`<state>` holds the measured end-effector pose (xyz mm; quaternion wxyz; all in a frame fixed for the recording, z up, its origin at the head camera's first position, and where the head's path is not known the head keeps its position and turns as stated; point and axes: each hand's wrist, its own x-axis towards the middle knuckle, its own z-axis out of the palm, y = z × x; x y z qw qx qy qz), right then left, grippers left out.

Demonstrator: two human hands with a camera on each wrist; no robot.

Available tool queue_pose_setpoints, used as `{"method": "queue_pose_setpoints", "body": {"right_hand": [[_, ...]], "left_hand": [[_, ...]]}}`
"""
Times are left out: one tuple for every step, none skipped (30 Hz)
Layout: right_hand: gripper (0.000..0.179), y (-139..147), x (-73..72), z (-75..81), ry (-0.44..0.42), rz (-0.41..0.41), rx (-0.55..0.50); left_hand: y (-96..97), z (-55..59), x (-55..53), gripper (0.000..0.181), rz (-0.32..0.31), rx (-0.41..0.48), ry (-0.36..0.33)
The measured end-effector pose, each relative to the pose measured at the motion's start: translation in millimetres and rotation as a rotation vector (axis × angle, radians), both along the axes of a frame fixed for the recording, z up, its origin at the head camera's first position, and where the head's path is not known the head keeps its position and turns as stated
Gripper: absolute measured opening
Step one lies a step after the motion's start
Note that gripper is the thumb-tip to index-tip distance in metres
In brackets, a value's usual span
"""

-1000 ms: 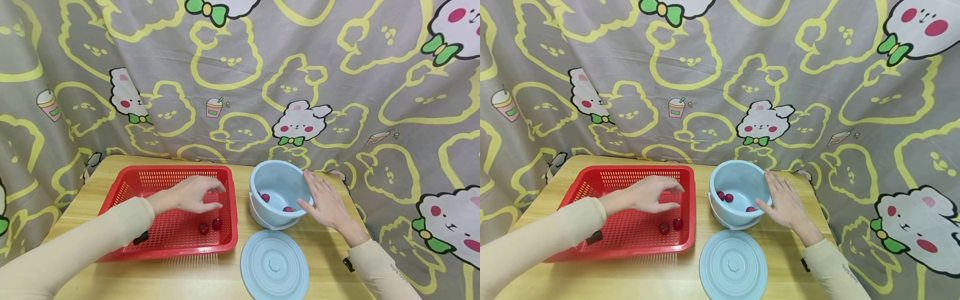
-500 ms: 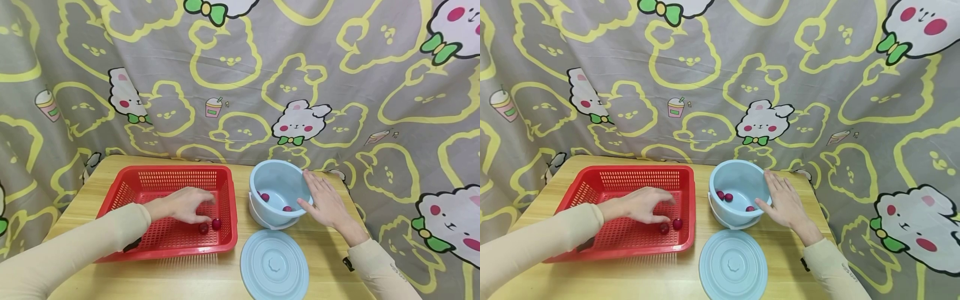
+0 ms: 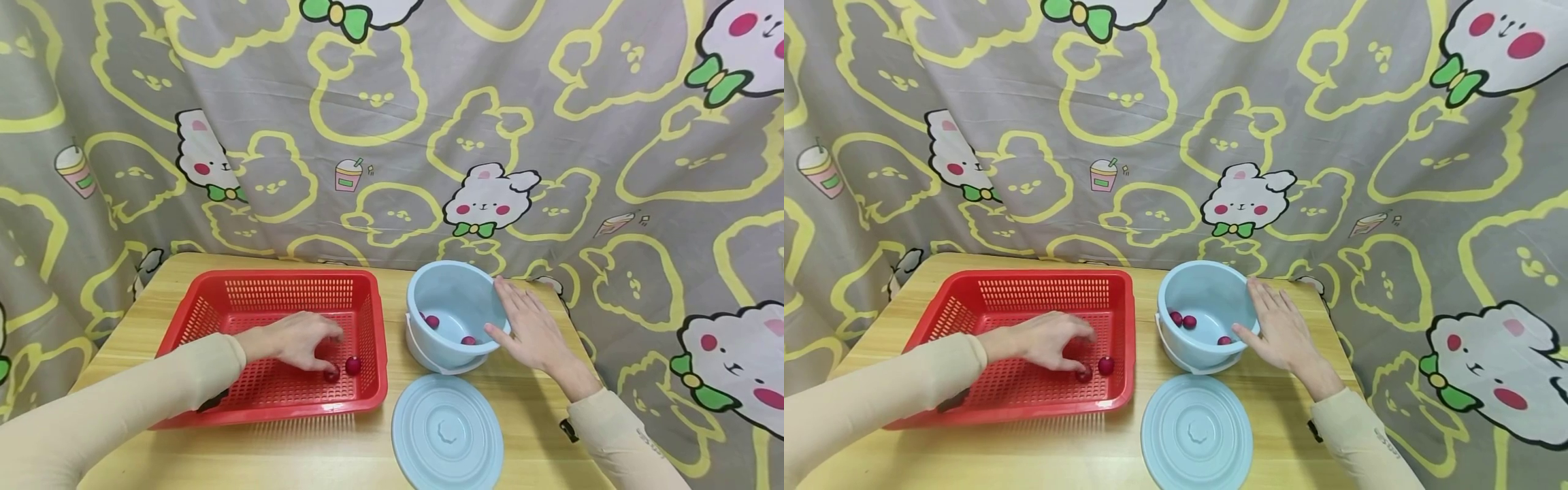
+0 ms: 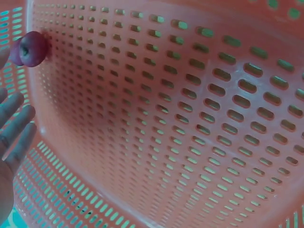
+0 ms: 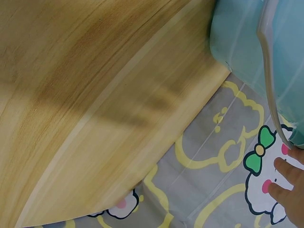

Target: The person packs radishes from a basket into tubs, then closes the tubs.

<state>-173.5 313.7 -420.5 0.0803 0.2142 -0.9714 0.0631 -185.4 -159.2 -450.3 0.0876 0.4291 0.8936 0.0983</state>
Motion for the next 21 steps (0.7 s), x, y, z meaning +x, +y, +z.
{"method": "queue_pose_setpoints", "body": {"right_hand": [[0.092,-0.1,-0.2,0.0,0.001,0.0,0.0],[0.092,-0.2,-0.2,0.0,0.0,-0.001,0.001],[0.092,-0.3,-0.1,0.3,-0.002,-0.002,0.0],[0.092,-0.4,-0.1,0.2,-0.001,-0.002,0.0],[0.092,-0.4,-0.2,0.1,-0.001,-0.002,-0.001],[0.092,-0.4,-0.2,-0.1,0.0,-0.003,-0.002],[0.092,-0.5,-0.2,-0.3,0.001,-0.002,-0.001],[0.092,-0.5,-0.1,-0.2,0.001,-0.002,0.0],[0.092,-0.6,0.1,-0.1,0.002,-0.002,-0.002],[0.092,-0.7,0.3,-0.1,0.002,-0.001,-0.003],[0.092,-0.9,0.6,0.2,0.001,0.0,-0.004],[0.092,-1.1,0.9,0.6,0.001,-0.001,-0.003],[0.092,-1.2,1.1,0.9,0.001,0.0,-0.004],[0.092,-1.2,1.4,1.2,0.001,-0.001,-0.005],[0.092,-1.3,1.6,1.4,0.002,-0.001,-0.005],[0.092,-1.4,1.5,1.3,0.003,-0.001,-0.004],[0.092,-1.4,1.5,1.4,0.004,-0.002,-0.003],[0.092,-1.4,1.5,1.3,0.006,-0.001,-0.003],[0.092,-1.5,1.5,1.2,0.008,0.0,-0.004],[0.091,-1.5,1.4,1.1,0.011,0.0,-0.005],[0.091,-1.9,1.7,1.3,0.011,0.0,-0.007]], "left_hand": [[0.0,-1.3,-0.3,0.041,-0.006,-0.005,-0.001],[0.1,-2.5,-0.6,0.04,-0.013,-0.012,-0.002],[0.2,-3.6,-1.0,0.04,-0.019,-0.019,-0.004],[0.4,-4.6,-1.2,0.039,-0.023,-0.027,-0.005],[0.6,-5.4,-1.5,0.039,-0.026,-0.034,-0.008],[0.8,-6.1,-1.7,0.039,-0.028,-0.039,-0.01],[1.0,-6.6,-1.8,0.04,-0.028,-0.041,-0.014],[1.1,-7.0,-1.9,0.039,-0.028,-0.042,-0.018],[1.1,-7.5,-1.9,0.039,-0.027,-0.043,-0.024],[1.1,-7.8,-1.6,0.038,-0.024,-0.044,-0.031],[1.0,-7.8,-1.5,0.037,-0.024,-0.042,-0.039],[0.9,-8.2,-1.4,0.037,-0.023,-0.04,-0.045],[0.8,-8.6,-1.3,0.036,-0.024,-0.037,-0.048],[0.7,-9.1,-1.2,0.035,-0.025,-0.036,-0.052],[0.6,-9.6,-1.2,0.035,-0.025,-0.035,-0.055],[0.5,-9.9,-1.2,0.034,-0.025,-0.034,-0.057],[0.4,-10.4,-1.2,0.033,-0.025,-0.035,-0.059],[0.4,-11.2,-1.3,0.032,-0.025,-0.037,-0.062],[0.3,-11.6,-1.2,0.031,-0.023,-0.039,-0.069],[0.2,-12.0,-1.2,0.03,-0.021,-0.04,-0.076],[0.2,-12.8,-1.3,0.03,-0.019,-0.043,-0.082]]}}
